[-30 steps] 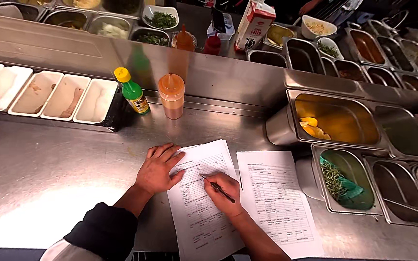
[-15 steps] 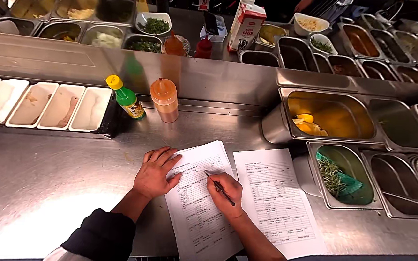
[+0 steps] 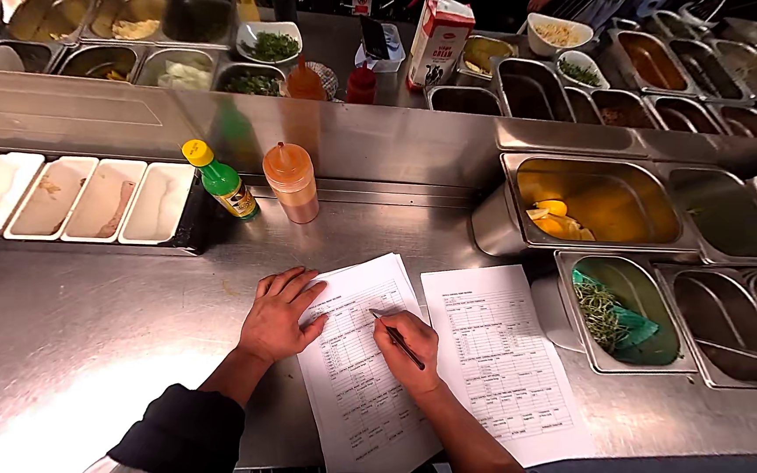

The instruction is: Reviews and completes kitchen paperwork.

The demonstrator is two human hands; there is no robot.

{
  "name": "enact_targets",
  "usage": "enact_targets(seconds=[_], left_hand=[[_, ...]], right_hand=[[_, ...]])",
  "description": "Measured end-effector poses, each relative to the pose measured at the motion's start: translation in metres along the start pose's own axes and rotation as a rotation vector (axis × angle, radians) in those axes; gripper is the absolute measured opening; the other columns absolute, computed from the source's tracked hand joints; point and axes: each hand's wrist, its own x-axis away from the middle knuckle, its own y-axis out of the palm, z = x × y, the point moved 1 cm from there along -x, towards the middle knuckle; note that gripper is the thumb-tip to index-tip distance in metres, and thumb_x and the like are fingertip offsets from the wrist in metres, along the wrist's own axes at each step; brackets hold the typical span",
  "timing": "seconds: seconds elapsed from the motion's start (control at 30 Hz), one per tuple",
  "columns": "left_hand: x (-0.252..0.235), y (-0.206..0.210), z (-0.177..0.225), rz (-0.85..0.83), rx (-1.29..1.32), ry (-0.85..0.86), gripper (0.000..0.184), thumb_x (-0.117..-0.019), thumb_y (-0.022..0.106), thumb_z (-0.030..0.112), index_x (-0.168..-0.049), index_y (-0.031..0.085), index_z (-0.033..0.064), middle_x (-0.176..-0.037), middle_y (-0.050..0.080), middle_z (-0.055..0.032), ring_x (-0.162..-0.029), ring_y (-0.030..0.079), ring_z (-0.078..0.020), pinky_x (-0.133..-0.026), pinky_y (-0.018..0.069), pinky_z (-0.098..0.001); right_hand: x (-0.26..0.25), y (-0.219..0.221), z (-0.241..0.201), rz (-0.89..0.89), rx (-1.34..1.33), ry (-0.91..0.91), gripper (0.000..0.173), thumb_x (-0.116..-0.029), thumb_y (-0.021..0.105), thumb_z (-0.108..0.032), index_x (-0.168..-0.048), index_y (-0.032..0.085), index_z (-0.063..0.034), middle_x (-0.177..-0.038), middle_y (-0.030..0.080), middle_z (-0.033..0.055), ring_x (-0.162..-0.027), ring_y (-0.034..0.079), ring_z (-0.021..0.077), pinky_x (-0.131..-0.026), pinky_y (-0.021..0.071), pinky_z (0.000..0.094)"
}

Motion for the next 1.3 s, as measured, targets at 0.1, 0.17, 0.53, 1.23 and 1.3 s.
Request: enact_targets(seconds=[0.1,0.17,0.53,1.23,1.3], left_hand=[[0.000,0.001,0.000,0.007,-0.002,0.001,0.053,-0.0917,0.051,0.060,-0.125,0.073,0.0254,-0.142,0.063,0.0010,-0.137,0.052,-0.0245,-0.109,0.0397,-0.0532],[0.001,0.000,0.001,0.001,-0.002,0.000,0.053,-0.0913,0.051,0.060,-0.126,0.073,0.0255,-0.142,0.063,0.0008,-0.138,0.052,-0.0248,-0.110,0.0395,-0.0532],[-0.001,0.001,0.000,0.012,-0.007,-0.003,0.053,-0.0921,0.051,0.060,-0.125,0.073,0.0261,-0.142,0.064,0.0016,-0.137,0.052,-0.0241,-0.110,0.0396,-0.0527],[0.000,0.006,-0.003,0.040,0.023,0.029,0.055,-0.0937,0.047,0.061,-0.126,0.073,0.0249,-0.140,0.065,-0.0008,-0.135,0.054,-0.0270,-0.107,0.0415,-0.0549],[-0.001,0.005,-0.004,0.043,0.030,0.031,0.056,-0.0938,0.045,0.062,-0.126,0.073,0.0246,-0.139,0.065,-0.0021,-0.133,0.056,-0.0283,-0.106,0.0415,-0.0553]], right_hand=[[0.000,0.000,0.000,0.022,0.001,0.006,0.012,-0.0875,0.070,-0.010,-0.078,0.075,-0.0059,-0.073,0.071,0.0017,-0.066,0.067,0.0050,-0.061,0.0569,0.0189],[0.001,-0.001,-0.001,0.041,-0.011,0.003,0.012,-0.0844,0.070,-0.009,-0.074,0.073,-0.0066,-0.069,0.069,0.0009,-0.063,0.065,0.0047,-0.057,0.0547,0.0187],[0.001,0.000,0.000,0.002,-0.012,-0.025,0.014,-0.0862,0.069,-0.010,-0.073,0.071,-0.0076,-0.069,0.068,0.0009,-0.065,0.066,0.0066,-0.059,0.0551,0.0204],[-0.008,-0.033,-0.003,0.145,-0.228,0.246,0.005,-0.0789,0.072,-0.002,-0.074,0.072,-0.0036,-0.068,0.071,0.0015,-0.059,0.065,0.0041,-0.054,0.0557,0.0197],[-0.017,-0.077,0.009,0.185,-0.187,0.345,0.004,-0.0840,0.069,-0.003,-0.081,0.072,-0.0030,-0.073,0.073,0.0027,-0.060,0.068,0.0082,-0.055,0.0590,0.0258]])
